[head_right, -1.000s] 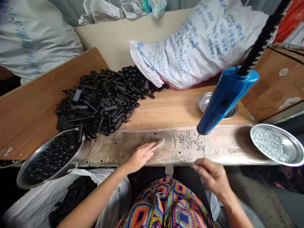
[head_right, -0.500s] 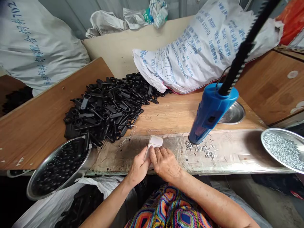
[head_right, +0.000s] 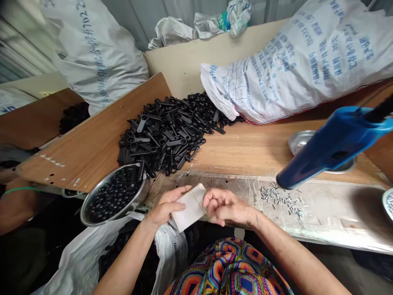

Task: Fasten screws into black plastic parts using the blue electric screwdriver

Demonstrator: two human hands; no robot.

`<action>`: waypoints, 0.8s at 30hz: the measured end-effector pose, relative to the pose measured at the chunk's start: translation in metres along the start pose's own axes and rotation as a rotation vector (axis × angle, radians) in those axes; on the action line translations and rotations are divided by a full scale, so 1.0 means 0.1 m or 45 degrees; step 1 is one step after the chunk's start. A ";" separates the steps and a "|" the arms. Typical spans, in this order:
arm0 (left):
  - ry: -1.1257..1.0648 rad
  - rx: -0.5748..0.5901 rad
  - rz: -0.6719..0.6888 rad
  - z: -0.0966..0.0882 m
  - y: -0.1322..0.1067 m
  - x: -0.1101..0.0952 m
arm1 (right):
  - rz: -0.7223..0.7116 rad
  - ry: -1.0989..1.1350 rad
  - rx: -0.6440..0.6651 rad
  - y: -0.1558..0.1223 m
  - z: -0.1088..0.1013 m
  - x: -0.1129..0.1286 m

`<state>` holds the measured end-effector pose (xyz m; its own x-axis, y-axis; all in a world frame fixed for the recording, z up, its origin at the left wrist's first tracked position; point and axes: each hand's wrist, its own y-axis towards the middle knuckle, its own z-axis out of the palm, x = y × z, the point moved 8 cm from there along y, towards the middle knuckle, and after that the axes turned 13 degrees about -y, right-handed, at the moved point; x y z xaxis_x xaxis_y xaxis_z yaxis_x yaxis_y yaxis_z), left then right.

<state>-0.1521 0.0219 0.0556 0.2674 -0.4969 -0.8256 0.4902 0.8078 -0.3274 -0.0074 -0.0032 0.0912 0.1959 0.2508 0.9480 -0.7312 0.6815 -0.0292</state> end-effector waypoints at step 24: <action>1.444 -0.252 0.452 0.04 0.33 -0.14 | 0.136 -1.787 -0.849 -0.11 -0.67 -0.09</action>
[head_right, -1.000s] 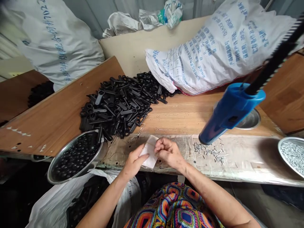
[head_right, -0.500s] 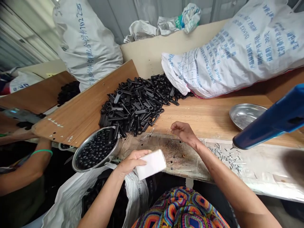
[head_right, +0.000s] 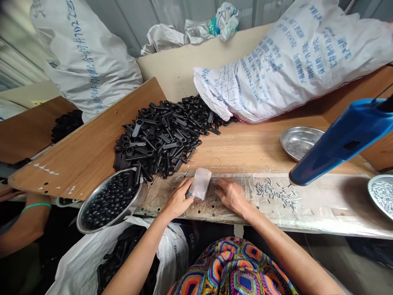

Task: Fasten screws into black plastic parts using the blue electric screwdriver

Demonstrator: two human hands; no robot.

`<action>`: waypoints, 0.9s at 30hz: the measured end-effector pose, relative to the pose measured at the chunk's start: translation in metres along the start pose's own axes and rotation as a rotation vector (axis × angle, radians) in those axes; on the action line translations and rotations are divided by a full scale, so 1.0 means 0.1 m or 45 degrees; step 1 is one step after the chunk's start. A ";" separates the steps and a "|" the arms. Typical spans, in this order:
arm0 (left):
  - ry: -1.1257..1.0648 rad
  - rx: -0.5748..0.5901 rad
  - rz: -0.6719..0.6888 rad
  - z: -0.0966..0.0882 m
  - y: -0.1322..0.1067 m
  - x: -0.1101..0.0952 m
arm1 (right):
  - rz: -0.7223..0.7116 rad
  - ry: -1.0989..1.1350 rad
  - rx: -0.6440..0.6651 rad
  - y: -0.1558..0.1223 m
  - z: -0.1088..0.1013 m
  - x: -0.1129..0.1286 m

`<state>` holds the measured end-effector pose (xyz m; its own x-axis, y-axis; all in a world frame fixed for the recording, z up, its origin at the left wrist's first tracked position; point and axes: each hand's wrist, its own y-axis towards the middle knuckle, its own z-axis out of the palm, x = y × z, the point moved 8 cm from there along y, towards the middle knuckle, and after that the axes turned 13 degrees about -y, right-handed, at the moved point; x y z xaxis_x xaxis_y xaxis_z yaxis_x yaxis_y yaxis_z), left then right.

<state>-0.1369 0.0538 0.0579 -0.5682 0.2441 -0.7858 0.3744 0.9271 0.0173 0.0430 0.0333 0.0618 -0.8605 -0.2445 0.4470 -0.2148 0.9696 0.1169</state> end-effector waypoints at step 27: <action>0.059 0.224 0.196 0.33 0.78 -0.30 | 0.067 -0.392 -0.060 -0.03 -0.11 -0.12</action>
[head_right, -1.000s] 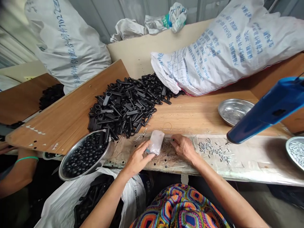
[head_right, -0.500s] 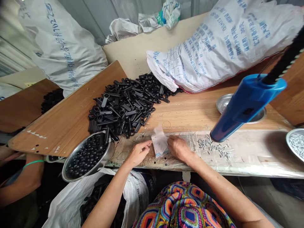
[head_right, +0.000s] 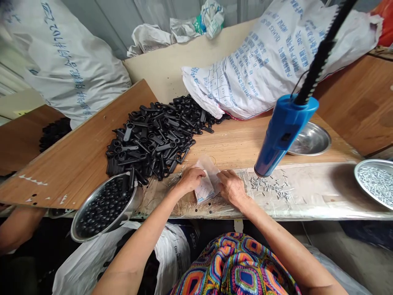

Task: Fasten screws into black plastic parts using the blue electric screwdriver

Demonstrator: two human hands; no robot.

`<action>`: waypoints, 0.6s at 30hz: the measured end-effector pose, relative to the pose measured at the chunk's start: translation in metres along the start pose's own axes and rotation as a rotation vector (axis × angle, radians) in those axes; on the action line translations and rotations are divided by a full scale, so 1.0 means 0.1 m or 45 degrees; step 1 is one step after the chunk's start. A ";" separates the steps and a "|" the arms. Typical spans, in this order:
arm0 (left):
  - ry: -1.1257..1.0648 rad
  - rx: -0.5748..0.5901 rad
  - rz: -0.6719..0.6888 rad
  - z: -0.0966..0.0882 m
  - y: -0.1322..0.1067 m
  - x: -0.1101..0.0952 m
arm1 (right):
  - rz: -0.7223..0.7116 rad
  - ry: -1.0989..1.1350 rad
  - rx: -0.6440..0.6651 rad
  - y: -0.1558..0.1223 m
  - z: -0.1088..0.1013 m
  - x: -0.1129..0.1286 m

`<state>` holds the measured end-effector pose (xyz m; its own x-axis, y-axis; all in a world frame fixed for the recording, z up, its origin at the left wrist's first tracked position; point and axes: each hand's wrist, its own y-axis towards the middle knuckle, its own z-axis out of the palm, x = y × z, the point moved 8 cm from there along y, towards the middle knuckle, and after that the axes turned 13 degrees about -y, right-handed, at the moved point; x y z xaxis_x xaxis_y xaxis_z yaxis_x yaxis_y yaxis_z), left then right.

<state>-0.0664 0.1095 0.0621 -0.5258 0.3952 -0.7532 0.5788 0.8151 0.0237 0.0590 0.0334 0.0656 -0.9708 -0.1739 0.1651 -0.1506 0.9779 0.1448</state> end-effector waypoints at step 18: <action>-1.345 -0.424 -0.162 -0.55 -0.30 0.00 | 0.050 0.542 0.042 0.27 0.06 0.04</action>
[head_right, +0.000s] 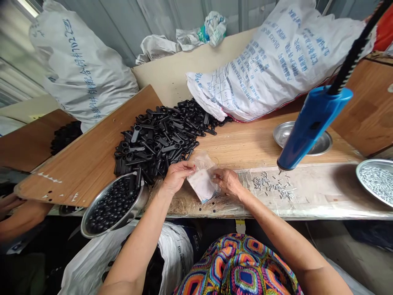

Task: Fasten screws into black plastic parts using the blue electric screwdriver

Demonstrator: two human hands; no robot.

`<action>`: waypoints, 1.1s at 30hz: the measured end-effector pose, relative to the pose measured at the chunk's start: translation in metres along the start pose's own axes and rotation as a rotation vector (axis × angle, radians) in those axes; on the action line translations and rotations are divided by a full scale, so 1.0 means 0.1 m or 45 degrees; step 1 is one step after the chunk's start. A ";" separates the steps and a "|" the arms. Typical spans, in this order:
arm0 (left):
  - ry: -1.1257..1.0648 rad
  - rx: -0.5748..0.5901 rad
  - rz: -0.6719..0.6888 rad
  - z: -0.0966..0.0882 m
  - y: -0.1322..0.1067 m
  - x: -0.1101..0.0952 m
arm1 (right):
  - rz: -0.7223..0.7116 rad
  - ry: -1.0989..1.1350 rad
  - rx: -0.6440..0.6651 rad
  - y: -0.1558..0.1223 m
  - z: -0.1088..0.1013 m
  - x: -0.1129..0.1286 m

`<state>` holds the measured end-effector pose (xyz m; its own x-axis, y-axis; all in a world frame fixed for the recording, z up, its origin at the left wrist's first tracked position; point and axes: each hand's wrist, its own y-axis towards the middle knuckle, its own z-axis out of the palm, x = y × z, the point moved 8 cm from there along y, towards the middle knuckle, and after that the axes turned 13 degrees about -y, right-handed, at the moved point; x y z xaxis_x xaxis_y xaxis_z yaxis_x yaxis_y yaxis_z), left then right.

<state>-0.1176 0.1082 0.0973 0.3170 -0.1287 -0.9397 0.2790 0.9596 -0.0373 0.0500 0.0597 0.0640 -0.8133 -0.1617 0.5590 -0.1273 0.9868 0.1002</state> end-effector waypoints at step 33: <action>1.051 0.375 -0.112 0.67 -0.11 0.67 | -0.391 -0.391 -0.427 -0.67 0.16 0.30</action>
<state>-0.0383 0.0717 0.0574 -0.4416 0.1320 -0.8874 0.5299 0.8365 -0.1393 0.0251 -0.0112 0.0605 -0.9021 -0.3814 0.2018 -0.2374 0.8293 0.5059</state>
